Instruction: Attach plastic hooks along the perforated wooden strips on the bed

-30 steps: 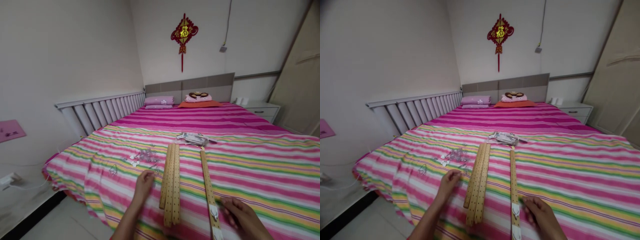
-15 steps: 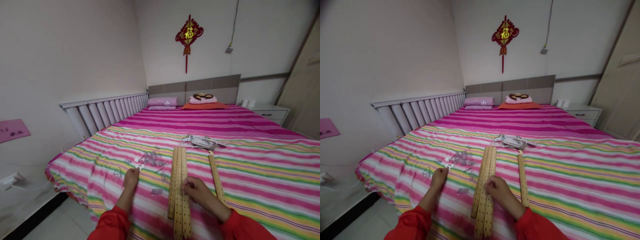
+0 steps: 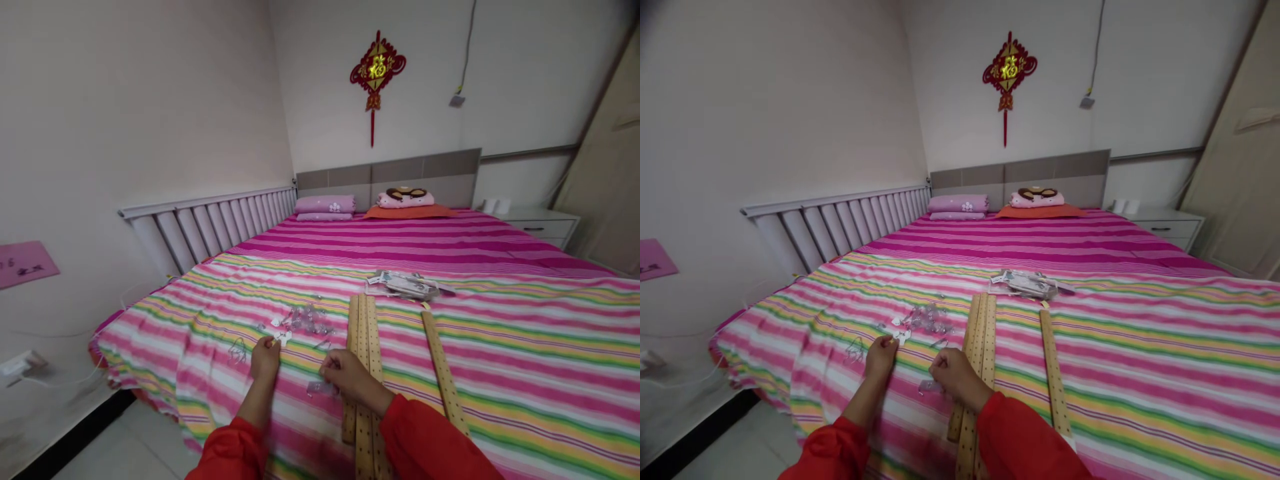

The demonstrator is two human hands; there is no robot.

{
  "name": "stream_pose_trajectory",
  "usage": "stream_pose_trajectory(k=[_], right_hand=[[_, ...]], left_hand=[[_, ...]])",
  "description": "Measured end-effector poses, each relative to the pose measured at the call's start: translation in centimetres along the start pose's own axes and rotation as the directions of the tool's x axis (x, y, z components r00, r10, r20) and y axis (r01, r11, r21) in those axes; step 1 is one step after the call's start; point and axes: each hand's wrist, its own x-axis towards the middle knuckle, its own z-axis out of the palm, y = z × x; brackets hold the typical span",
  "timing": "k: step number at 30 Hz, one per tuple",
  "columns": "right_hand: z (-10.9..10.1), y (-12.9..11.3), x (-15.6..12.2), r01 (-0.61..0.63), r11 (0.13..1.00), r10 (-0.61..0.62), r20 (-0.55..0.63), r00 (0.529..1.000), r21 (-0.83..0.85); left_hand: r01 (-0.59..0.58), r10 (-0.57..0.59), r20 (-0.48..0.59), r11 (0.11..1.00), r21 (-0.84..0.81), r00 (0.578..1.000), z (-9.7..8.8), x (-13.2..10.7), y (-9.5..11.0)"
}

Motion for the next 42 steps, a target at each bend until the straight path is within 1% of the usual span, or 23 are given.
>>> stream_pose_trajectory(k=[5,14,17,20,22,23,24,25,26,27,28,29,30,32,34,36,39,42], right_hand=[[-1.1,-0.4,-0.4,0.006,1.0,-0.006,-0.025,1.0,-0.016],[-1.9,-0.2,-1.5,0.043,0.999,-0.043,-0.023,0.999,-0.019],[-2.6,-0.1,-1.9,0.043,0.999,-0.043,-0.023,0.999,-0.01],[-3.2,-0.1,-2.2,0.053,0.999,-0.053,-0.038,0.998,-0.002],[-3.6,-0.2,-2.5,0.06,0.998,-0.06,-0.047,0.997,0.006],[-3.7,-0.3,-2.7,0.064,0.998,-0.063,-0.053,0.997,0.01],[-3.8,-0.5,-2.9,0.067,0.998,-0.066,-0.058,0.996,0.014],[-3.9,-0.7,-3.1,0.069,0.997,-0.068,-0.067,0.995,0.019],[-4.0,-0.9,-3.4,0.071,0.997,-0.068,-0.081,0.994,0.026],[-4.0,-1.2,-3.6,0.07,0.997,-0.066,-0.1,0.993,0.039],[-4.0,-1.5,-3.9,0.066,0.996,-0.059,-0.118,0.991,0.058],[-4.0,-1.8,-4.3,0.058,0.995,-0.046,-0.136,0.99,0.084],[-4.0,-2.1,-4.6,0.045,0.992,-0.028,-0.15,0.988,0.116],[-3.9,-2.6,-5.4,0.015,0.982,0.018,-0.171,0.985,0.187],[-4.0,-3.1,-6.3,0.001,0.965,0.055,-0.208,0.977,0.261],[-4.3,-3.5,-7.2,0.005,0.944,0.088,-0.267,0.96,0.33],[-5.2,-3.8,-8.8,0.026,0.911,0.131,-0.349,0.928,0.411],[-6.4,-3.5,-10.4,0.072,0.886,0.143,-0.418,0.897,0.458]], left_hand=[[-0.017,0.017,-0.023,1.0,-0.005,1.0,-0.6,-0.4,-0.4],[-0.08,0.08,0.003,0.997,-0.004,0.997,-0.8,1.0,0.7],[-0.145,0.145,-0.013,0.989,-0.029,0.989,-1.1,0.3,1.2],[-0.247,0.245,-0.045,0.967,-0.055,0.969,-1.4,-1.2,1.7],[-0.305,0.297,-0.073,0.944,-0.13,0.952,-1.6,-2.4,2.1],[-0.308,0.295,-0.091,0.929,-0.206,0.951,-1.7,-3.0,2.4],[-0.286,0.269,-0.099,0.907,-0.309,0.958,-1.7,-3.6,2.7],[-0.234,0.216,-0.09,0.873,-0.428,0.972,-1.7,-4.4,3.1],[-0.156,0.15,-0.055,0.822,-0.548,0.987,-1.6,-5.2,3.6],[-0.065,0.087,0.003,0.759,-0.648,0.996,-1.6,-6.2,4.2],[0.027,0.038,0.074,0.69,-0.723,0.997,-1.4,-7.4,4.9],[0.096,0.021,0.139,0.624,-0.776,0.99,-1.3,-8.8,5.7],[0.144,0.017,0.187,0.573,-0.807,0.982,-1.1,-10.3,6.6],[0.188,0.049,0.249,0.521,-0.833,0.967,-0.6,-13.5,8.4],[0.21,0.087,0.292,0.507,-0.836,0.953,-0.1,-16.7,10.1],[0.232,0.13,0.341,0.51,-0.828,0.931,0.4,-19.3,11.4],[0.235,0.167,0.365,0.515,-0.824,0.916,1.1,-22.1,12.8],[0.174,0.198,0.324,0.536,-0.826,0.925,1.8,-23.7,13.4]])
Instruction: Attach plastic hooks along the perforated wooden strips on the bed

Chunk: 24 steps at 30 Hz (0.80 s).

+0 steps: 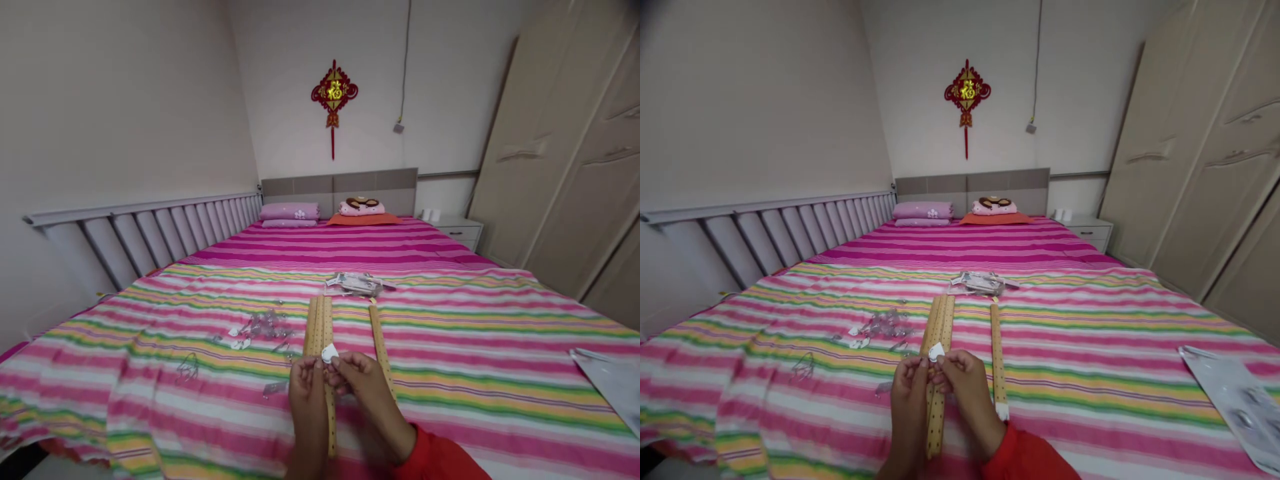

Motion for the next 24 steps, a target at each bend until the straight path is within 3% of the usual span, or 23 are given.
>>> stream_pose_trajectory(k=[4,7,9,11,15,17,20,24], right_hand=[[-2.3,0.0,-1.1,0.014,0.998,-0.011,-0.067,0.998,0.055],[-3.8,-0.1,-2.0,0.072,0.997,-0.071,-0.034,0.997,0.024],[-4.6,-0.2,-2.5,0.113,0.993,-0.112,0.019,0.993,-0.03],[-5.3,-0.1,-3.0,0.149,0.986,-0.146,0.039,0.989,-0.073],[-6.5,0.1,-3.8,0.244,0.957,-0.249,-0.017,0.968,-0.157],[-7.1,0.0,-4.1,0.287,0.932,-0.3,-0.024,0.954,-0.221],[-7.8,-0.7,-4.7,0.346,0.887,-0.367,-0.012,0.93,-0.306],[-8.8,-1.9,-5.6,0.385,0.871,-0.399,0.02,0.917,-0.305]], left_hand=[[-0.096,0.097,0.001,0.992,0.086,0.995,0.7,-1.1,-0.8],[-0.083,0.081,0.03,0.994,0.066,0.996,0.9,-1.8,-1.0],[0.045,-0.043,0.051,0.998,-0.045,0.998,1.1,-2.2,-0.8],[0.247,-0.233,0.091,0.947,-0.205,0.968,1.4,-2.6,-0.5],[0.572,-0.539,0.195,0.741,-0.353,0.819,2.1,-3.6,0.4],[0.639,-0.603,0.218,0.69,-0.339,0.767,2.4,-4.1,0.6],[0.683,-0.635,0.25,0.678,-0.273,0.731,2.6,-4.7,0.7],[0.651,-0.581,0.326,0.74,-0.171,0.746,2.3,-5.2,0.3]])
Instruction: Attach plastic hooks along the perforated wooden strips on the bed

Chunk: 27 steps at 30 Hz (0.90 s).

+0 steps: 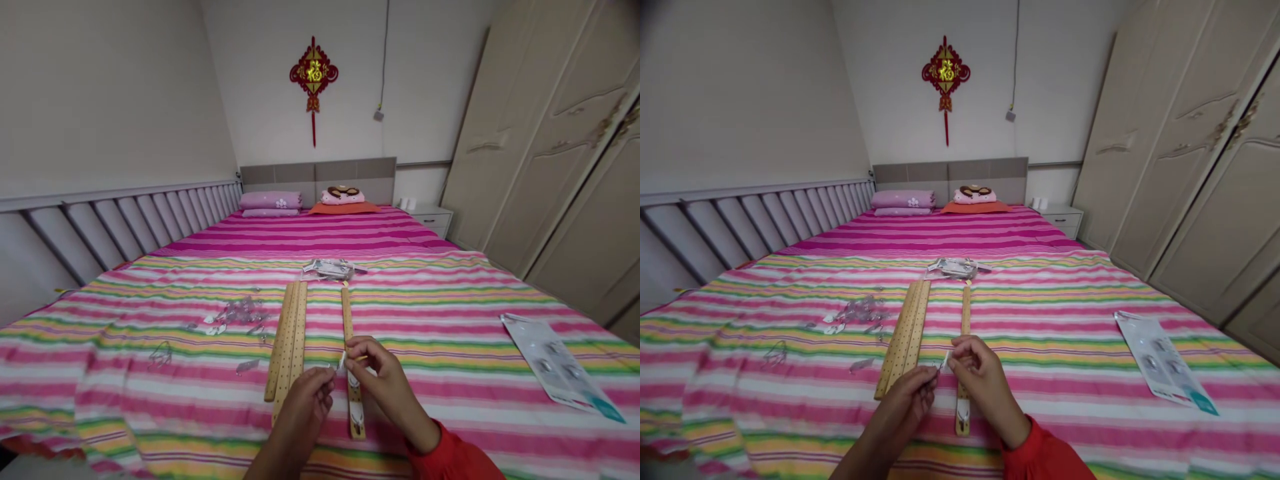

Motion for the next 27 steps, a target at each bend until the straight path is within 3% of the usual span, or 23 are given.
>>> stream_pose_trajectory(k=[7,13,20,27], right_hand=[[-1.2,0.3,-1.8,-0.202,0.965,0.168,0.197,0.966,0.167],[-1.2,0.6,-3.1,-0.154,0.974,0.106,0.266,0.958,0.167],[-1.3,1.1,-4.1,-0.042,0.998,0.033,0.187,0.982,0.045],[-1.2,2.0,-4.5,-0.299,0.911,0.274,0.125,0.954,0.285]], left_hand=[[0.034,-0.041,0.064,0.993,0.113,0.997,0.2,-1.4,0.1],[0.002,-0.021,0.098,0.981,0.194,0.995,0.5,-1.8,-0.1],[0.033,-0.03,-0.021,0.981,0.193,0.999,0.7,-1.8,-1.0],[-0.037,0.044,-0.009,0.925,0.379,0.999,0.7,-1.7,-1.4]])
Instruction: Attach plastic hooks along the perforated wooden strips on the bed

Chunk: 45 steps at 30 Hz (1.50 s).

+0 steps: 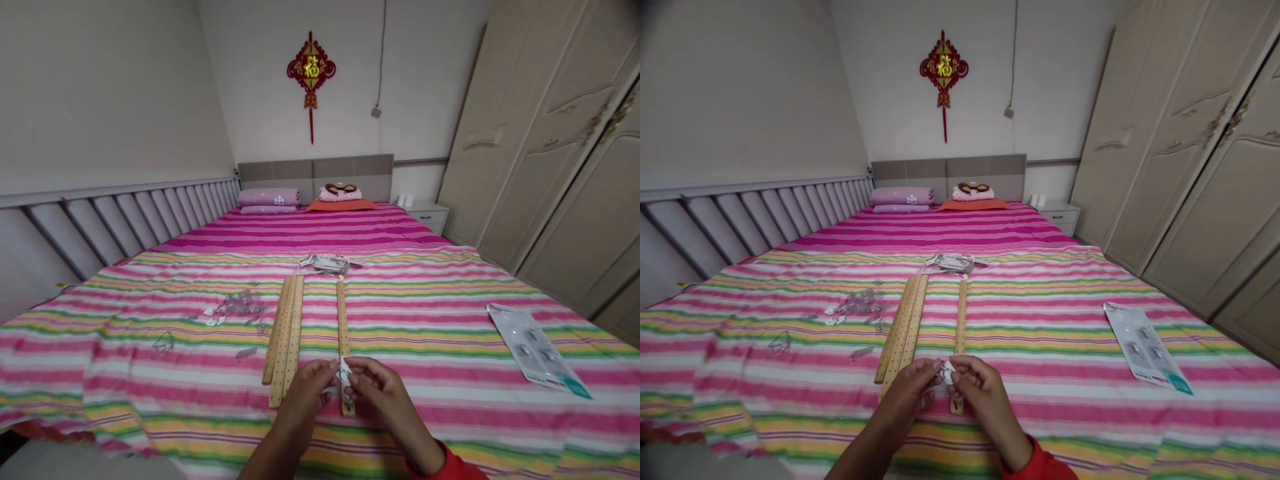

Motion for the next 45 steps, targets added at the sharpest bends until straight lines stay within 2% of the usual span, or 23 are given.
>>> stream_pose_trajectory(k=[2,5,8,10,14,17,21,23,25,27,30,32,33,36,38,40,42,45], right_hand=[[-0.1,0.1,0.0,-0.032,0.999,0.032,-0.022,0.999,0.027],[-0.2,0.1,0.1,-0.047,0.999,0.048,-0.031,0.998,0.026],[-0.4,-0.2,0.6,-0.05,0.999,0.051,-0.045,0.998,0.021],[-0.7,-0.5,1.0,-0.059,0.998,0.06,-0.055,0.997,0.009],[-1.1,-1.0,2.0,-0.069,0.998,0.069,-0.069,0.995,-0.001],[-1.3,-0.9,2.4,-0.058,0.998,0.059,-0.086,0.995,0.021],[-1.2,-0.5,2.6,-0.079,0.993,0.088,-0.109,0.99,0.088],[-1.0,-0.6,2.5,-0.108,0.983,0.13,-0.14,0.982,0.151],[-0.7,-0.9,2.3,-0.142,0.966,0.177,-0.154,0.972,0.217],[-0.5,-1.2,2.1,-0.182,0.948,0.22,-0.123,0.968,0.262],[-0.3,-1.7,1.9,-0.24,0.925,0.267,-0.054,0.962,0.294],[-0.4,-1.9,1.9,-0.265,0.917,0.282,-0.014,0.959,0.298],[-0.6,-1.9,2.0,-0.27,0.919,0.279,0.009,0.96,0.288],[-1.1,-1.8,2.3,-0.234,0.953,0.232,0.033,0.972,0.191],[-1.5,-1.6,2.7,-0.17,0.981,0.171,-0.01,0.985,0.095],[-1.8,-1.5,3.2,-0.106,0.994,0.108,-0.058,0.992,0.031],[-2.0,-1.3,3.8,-0.07,0.998,0.07,-0.078,0.994,0.011],[-2.1,-1.1,4.6,-0.048,0.999,0.048,-0.093,0.994,0.008]], left_hand=[[-0.024,0.024,0.011,0.999,0.033,1.0,-0.2,0.3,-0.2],[-0.097,0.089,0.086,0.991,0.089,0.992,-0.4,1.0,-0.5],[-0.176,0.15,0.188,0.976,0.13,0.971,-0.4,1.7,0.0],[-0.185,0.153,0.22,0.974,0.134,0.963,-0.1,2.1,0.5],[-0.188,0.161,0.196,0.974,0.128,0.967,0.7,3.0,1.0],[-0.253,0.229,0.165,0.957,0.143,0.959,0.8,3.5,0.5],[-0.342,0.315,0.142,0.905,0.254,0.938,0.4,3.4,-0.5],[-0.442,0.413,0.158,0.835,0.327,0.897,0.0,3.1,-0.6],[-0.573,0.527,0.231,0.708,0.413,0.818,-0.4,2.9,-0.6],[-0.66,0.58,0.329,0.571,0.488,0.745,-0.8,2.7,-0.4],[-0.698,0.58,0.408,0.463,0.547,0.705,-1.0,2.7,0.0],[-0.686,0.571,0.401,0.474,0.552,0.717,-0.9,2.7,0.2],[-0.667,0.56,0.378,0.512,0.541,0.737,-0.9,2.8,0.3],[-0.551,0.486,0.263,0.708,0.442,0.834,-0.5,3.1,0.5],[-0.456,0.414,0.193,0.825,0.335,0.89,-0.3,3.7,0.5],[-0.355,0.33,0.138,0.903,0.242,0.934,-0.1,4.3,0.5],[-0.253,0.242,0.087,0.951,0.176,0.967,0.1,5.0,0.4],[-0.181,0.175,0.059,0.976,0.123,0.983,0.6,5.7,0.4]])
